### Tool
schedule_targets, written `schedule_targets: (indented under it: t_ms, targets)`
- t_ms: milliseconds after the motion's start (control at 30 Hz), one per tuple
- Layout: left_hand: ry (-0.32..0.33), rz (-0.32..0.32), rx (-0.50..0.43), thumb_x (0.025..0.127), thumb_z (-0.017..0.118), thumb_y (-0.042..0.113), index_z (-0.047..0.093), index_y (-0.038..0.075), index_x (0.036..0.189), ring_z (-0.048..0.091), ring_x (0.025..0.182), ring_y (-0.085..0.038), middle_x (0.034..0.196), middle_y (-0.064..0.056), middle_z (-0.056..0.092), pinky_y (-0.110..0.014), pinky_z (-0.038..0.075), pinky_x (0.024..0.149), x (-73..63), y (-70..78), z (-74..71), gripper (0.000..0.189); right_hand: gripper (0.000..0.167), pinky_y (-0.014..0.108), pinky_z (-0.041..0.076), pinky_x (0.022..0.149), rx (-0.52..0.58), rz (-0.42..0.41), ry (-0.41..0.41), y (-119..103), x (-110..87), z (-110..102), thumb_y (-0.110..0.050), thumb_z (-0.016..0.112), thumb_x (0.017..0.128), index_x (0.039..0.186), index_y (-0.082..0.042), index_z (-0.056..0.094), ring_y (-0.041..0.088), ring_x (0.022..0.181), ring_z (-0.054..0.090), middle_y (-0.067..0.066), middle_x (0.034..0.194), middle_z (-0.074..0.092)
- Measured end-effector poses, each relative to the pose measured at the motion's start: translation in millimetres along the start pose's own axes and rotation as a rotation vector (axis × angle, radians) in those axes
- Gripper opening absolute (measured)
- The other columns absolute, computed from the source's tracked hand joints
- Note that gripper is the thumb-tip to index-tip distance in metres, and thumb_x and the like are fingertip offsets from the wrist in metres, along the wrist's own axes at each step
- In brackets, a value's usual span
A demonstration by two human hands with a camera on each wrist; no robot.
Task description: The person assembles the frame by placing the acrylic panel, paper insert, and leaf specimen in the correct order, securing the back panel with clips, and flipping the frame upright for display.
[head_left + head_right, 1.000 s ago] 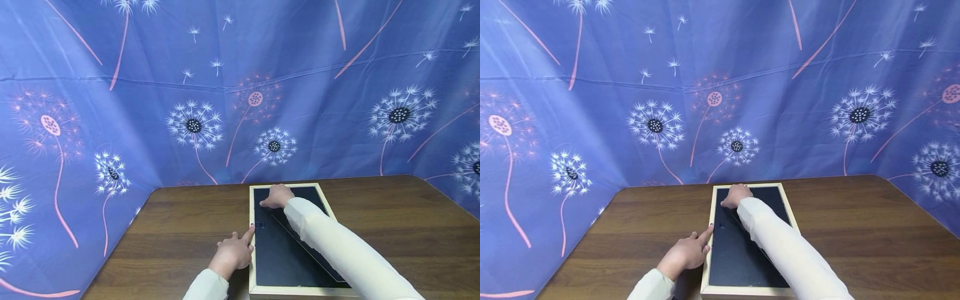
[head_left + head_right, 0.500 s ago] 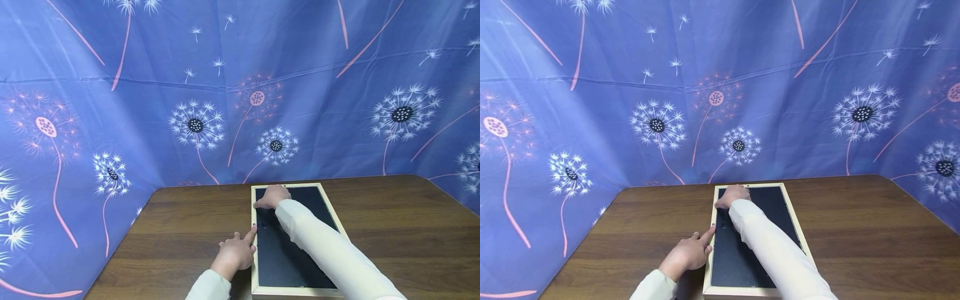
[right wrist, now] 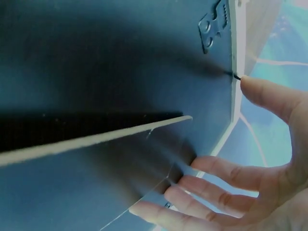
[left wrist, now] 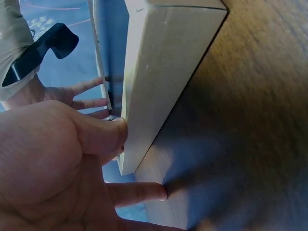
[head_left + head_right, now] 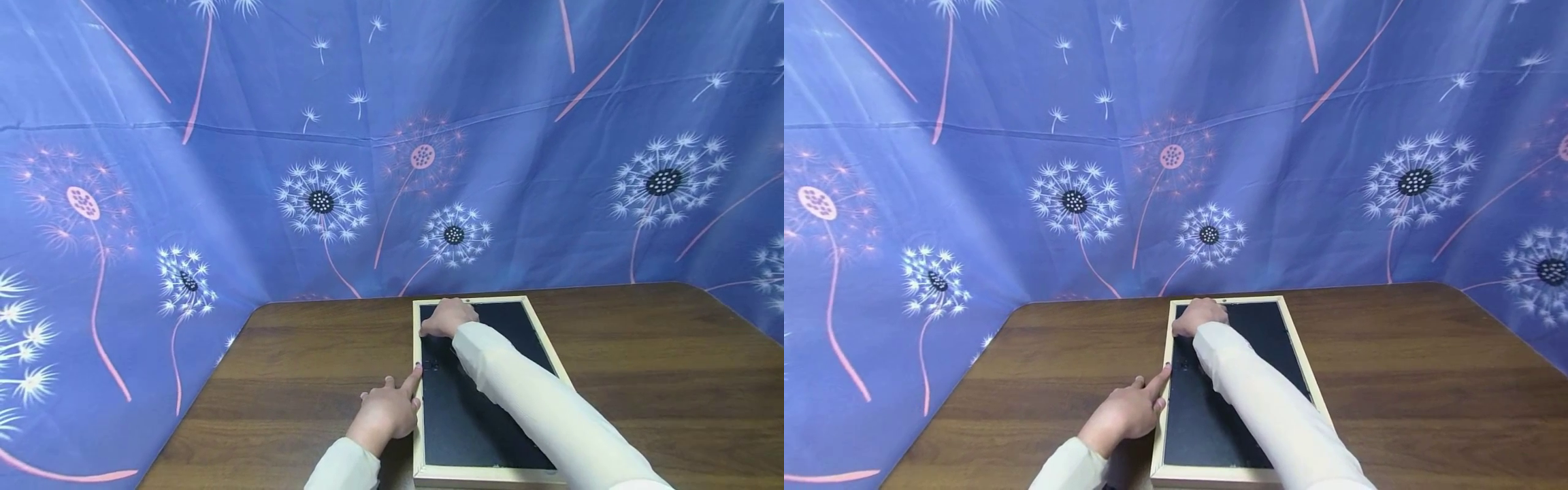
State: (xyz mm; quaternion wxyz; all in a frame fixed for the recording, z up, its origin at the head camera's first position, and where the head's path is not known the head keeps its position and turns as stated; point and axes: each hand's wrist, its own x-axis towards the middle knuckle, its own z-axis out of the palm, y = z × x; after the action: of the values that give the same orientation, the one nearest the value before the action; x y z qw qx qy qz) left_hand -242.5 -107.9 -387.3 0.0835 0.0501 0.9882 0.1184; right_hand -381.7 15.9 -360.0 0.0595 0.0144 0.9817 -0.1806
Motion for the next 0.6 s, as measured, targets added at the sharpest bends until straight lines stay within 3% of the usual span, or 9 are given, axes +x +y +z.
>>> schedule_targets:
  t_ms: [267,600]
  targets:
    - [-0.016,-0.007,-0.012,0.103,0.056,0.025,0.045,0.025,0.154,0.057,0.118,-0.058,0.143,-0.031,0.051,-0.067,0.039,0.107,0.0,1.2,-1.3,0.052,0.061,0.048,0.055,0.088,0.028,0.002,0.008,1.8,0.5,0.2,-0.039,0.082,0.078,0.119,0.005,0.069,0.036,0.104,0.061,0.023,0.116,0.066]
    - [0.006,0.005,0.023,0.103,0.056,0.025,0.045,0.025,0.154,0.059,0.116,-0.057,0.142,-0.030,0.053,-0.067,0.042,0.104,-1.2,0.9,-0.6,0.052,0.076,0.048,0.054,0.094,-0.015,0.064,-0.020,0.5,5.8,1.8,-0.043,0.084,0.081,0.133,0.007,0.060,0.039,0.117,0.058,0.027,0.132,0.058]
